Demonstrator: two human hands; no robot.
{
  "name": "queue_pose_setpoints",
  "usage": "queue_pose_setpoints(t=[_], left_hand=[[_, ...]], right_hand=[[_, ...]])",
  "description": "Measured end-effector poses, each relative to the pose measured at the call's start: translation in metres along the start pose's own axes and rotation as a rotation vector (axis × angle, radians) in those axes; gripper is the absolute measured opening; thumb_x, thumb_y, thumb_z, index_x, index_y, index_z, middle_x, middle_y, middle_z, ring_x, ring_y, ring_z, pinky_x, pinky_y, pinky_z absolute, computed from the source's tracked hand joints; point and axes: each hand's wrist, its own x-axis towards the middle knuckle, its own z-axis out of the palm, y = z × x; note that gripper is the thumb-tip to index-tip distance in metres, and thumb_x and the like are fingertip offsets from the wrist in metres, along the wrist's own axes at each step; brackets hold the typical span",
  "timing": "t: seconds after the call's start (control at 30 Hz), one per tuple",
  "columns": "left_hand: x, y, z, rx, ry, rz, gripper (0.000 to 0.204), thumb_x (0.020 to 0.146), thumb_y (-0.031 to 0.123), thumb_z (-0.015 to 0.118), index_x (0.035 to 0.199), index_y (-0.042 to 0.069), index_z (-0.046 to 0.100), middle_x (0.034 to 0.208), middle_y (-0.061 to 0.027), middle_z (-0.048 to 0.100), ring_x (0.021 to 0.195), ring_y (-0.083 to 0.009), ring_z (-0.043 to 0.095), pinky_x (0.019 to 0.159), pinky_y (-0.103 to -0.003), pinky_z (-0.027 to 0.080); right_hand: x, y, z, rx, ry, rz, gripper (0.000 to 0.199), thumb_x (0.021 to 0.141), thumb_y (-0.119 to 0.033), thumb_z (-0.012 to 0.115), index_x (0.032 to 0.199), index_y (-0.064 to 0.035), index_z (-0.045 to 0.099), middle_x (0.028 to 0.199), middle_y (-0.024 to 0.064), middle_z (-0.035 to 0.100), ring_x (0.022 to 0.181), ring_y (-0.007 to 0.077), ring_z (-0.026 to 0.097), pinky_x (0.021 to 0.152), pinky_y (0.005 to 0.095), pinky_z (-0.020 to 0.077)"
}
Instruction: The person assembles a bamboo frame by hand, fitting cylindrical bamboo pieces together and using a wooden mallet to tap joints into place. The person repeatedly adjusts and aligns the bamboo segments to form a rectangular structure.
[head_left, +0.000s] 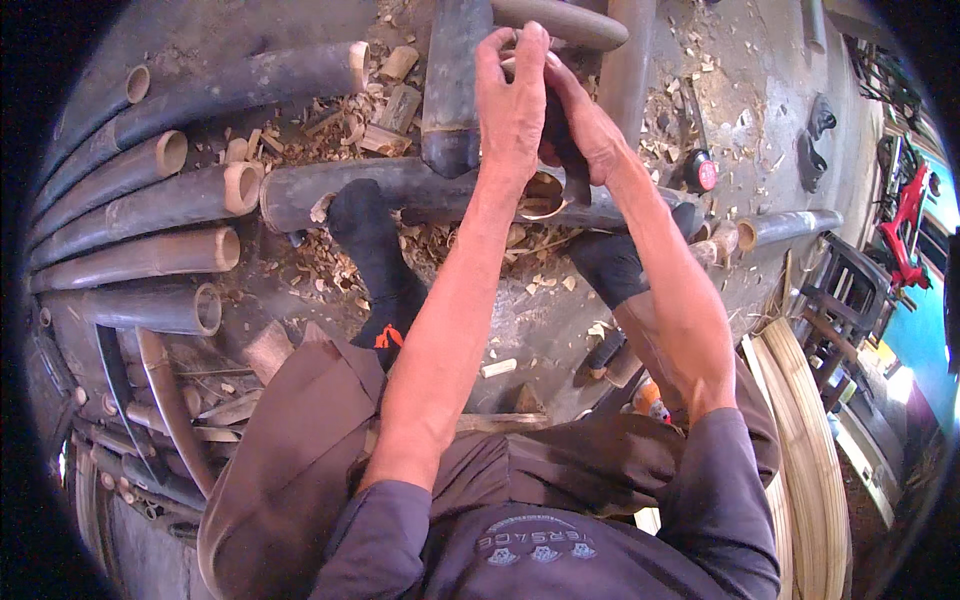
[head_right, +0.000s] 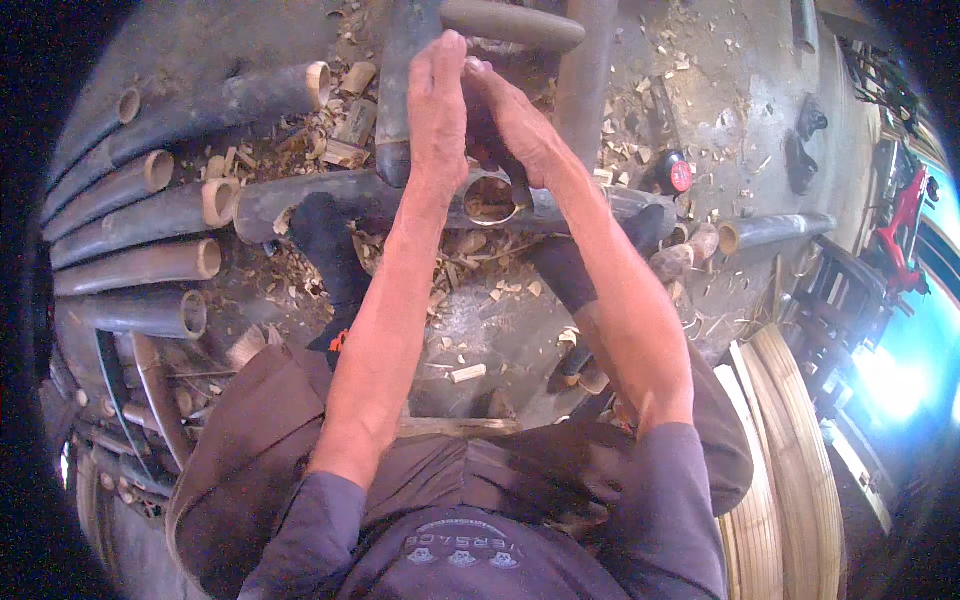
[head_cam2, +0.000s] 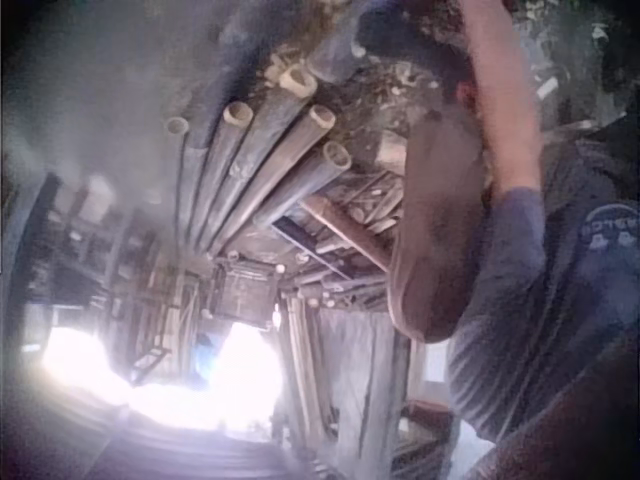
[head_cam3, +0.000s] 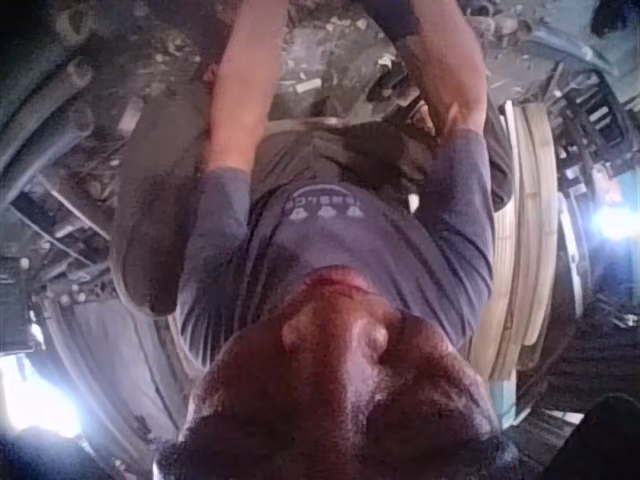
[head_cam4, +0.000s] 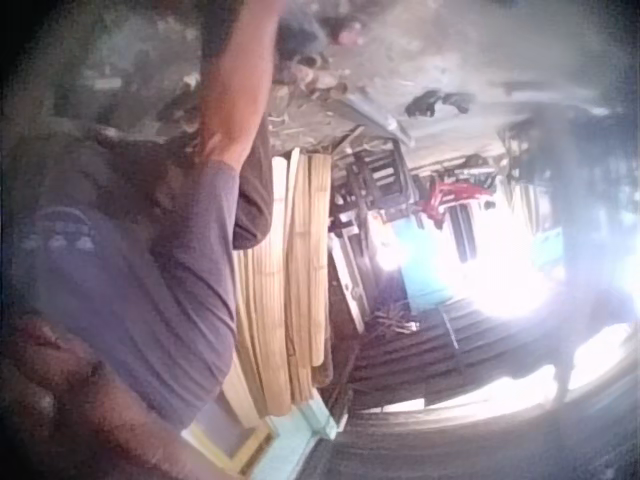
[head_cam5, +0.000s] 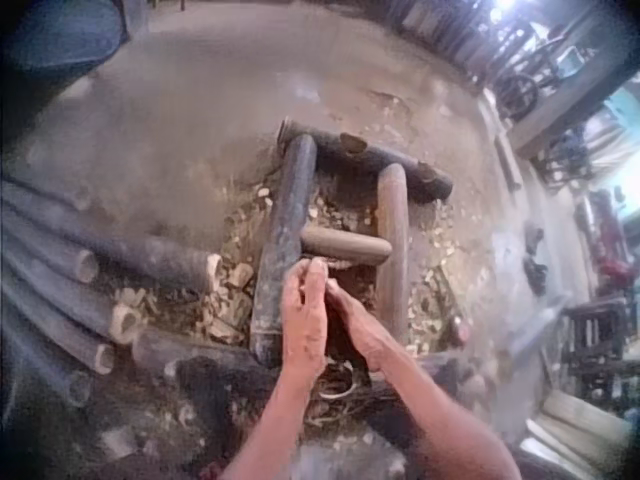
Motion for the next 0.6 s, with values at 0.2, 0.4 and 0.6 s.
queue_pose_setpoints(t=[0.2,0.4,0.6], left_hand=[[0.014,-0.031,-0.007,-0.085,0.202,0.095,0.037,0.096,0.038,0.061,0.108,0.003,0.06,0.098,-0.0076,0.062,0.075,-0.0173,0.061,0.073,-0.033,0.052],[0.029,-0.043,0.014,0.085,-0.063,0.062,0.027,0.096,0.026,0.059,0.087,0.001,0.064,0.076,-0.0025,0.061,0.075,-0.0118,0.055,0.069,-0.029,0.046],[0.022,-0.06,0.049,0.199,-0.461,-0.077,0.039,0.09,0.039,0.062,0.092,0.0,0.068,0.08,-0.0086,0.067,0.077,-0.0163,0.06,0.073,-0.033,0.049]], right_hand=[[0.027,0.01,-0.004,-0.151,-0.054,-0.055,0.059,0.096,-0.059,0.043,0.116,-0.0059,0.06,0.101,0.004,0.061,0.088,0.0134,0.052,0.078,0.0297,0.0425],[0.018,0.032,-0.017,0.101,0.168,-0.195,0.063,0.098,-0.055,0.042,0.132,-0.0027,0.053,0.126,0.0091,0.057,0.108,0.0169,0.053,0.094,0.0319,0.0422],[0.01,0.065,-0.036,0.232,0.564,-0.416,0.069,0.101,-0.056,0.035,0.136,0.0015,0.048,0.127,0.0137,0.056,0.116,0.0203,0.051,0.099,0.0327,0.0407]])
